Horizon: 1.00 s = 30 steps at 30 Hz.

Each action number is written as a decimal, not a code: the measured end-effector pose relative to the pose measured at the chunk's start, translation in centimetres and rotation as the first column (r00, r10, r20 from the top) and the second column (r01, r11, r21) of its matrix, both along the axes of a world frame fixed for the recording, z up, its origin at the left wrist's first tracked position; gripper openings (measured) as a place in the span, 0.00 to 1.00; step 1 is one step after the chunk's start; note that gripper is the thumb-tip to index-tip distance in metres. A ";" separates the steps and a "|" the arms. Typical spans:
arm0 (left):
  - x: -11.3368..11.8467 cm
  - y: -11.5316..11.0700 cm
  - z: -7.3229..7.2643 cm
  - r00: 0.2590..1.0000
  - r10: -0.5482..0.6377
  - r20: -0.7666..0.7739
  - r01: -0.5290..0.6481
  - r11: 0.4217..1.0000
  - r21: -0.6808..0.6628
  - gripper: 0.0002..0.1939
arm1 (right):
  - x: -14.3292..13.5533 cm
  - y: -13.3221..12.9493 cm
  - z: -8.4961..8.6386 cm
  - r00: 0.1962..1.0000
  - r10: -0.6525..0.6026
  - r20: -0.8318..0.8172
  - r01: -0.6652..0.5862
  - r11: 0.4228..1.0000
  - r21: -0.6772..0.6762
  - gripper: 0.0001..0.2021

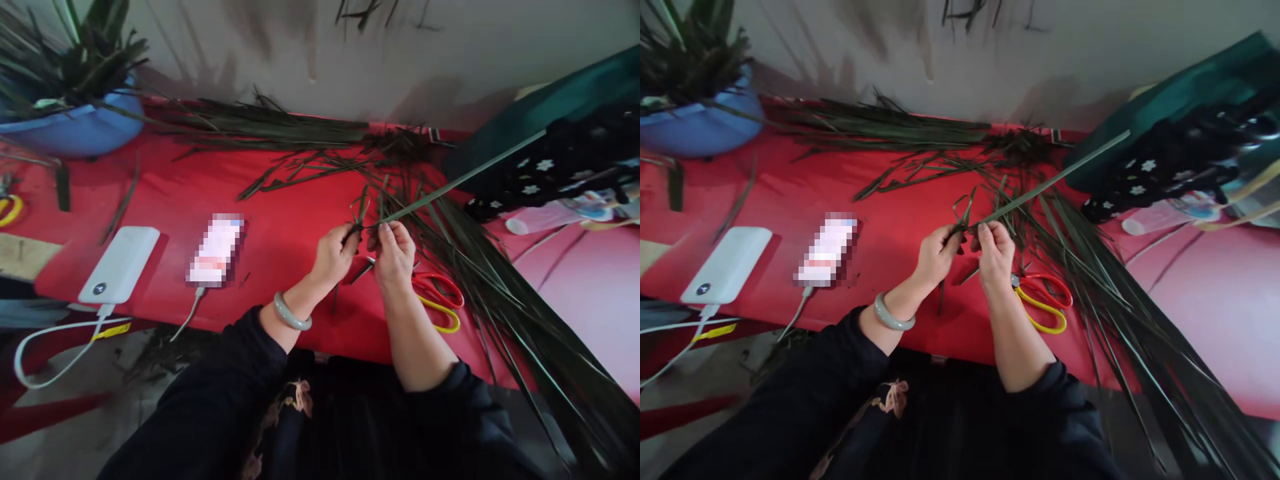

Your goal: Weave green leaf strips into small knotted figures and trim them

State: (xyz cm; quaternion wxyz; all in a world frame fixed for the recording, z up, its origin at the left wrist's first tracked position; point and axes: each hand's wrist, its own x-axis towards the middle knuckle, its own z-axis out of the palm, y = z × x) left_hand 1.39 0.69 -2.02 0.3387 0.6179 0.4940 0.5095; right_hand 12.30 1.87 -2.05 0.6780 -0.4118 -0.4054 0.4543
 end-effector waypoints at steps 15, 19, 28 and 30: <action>0.2 -0.4 0.4 0.997 -0.071 0.031 0.071 0.997 0.002 0.09 | 0.5 -0.1 0.9 0.998 0.044 -0.044 -0.045 0.999 -0.022 0.14; 0.2 -0.4 -0.1 0.994 -0.006 -0.114 0.024 0.987 0.158 0.08 | 0.6 0.0 0.8 1.000 0.008 0.016 -0.008 1.000 -0.012 0.17; -0.2 0.1 -0.9 0.960 0.120 -0.254 -0.031 0.944 0.328 0.08 | 1.3 0.1 0.0 0.901 0.014 0.433 -0.018 1.000 0.005 0.17; -0.3 0.2 -1.0 0.953 0.141 -0.268 -0.043 0.939 0.340 0.08 | 1.8 0.0 0.0 0.799 -0.024 0.601 -0.028 0.997 0.077 0.18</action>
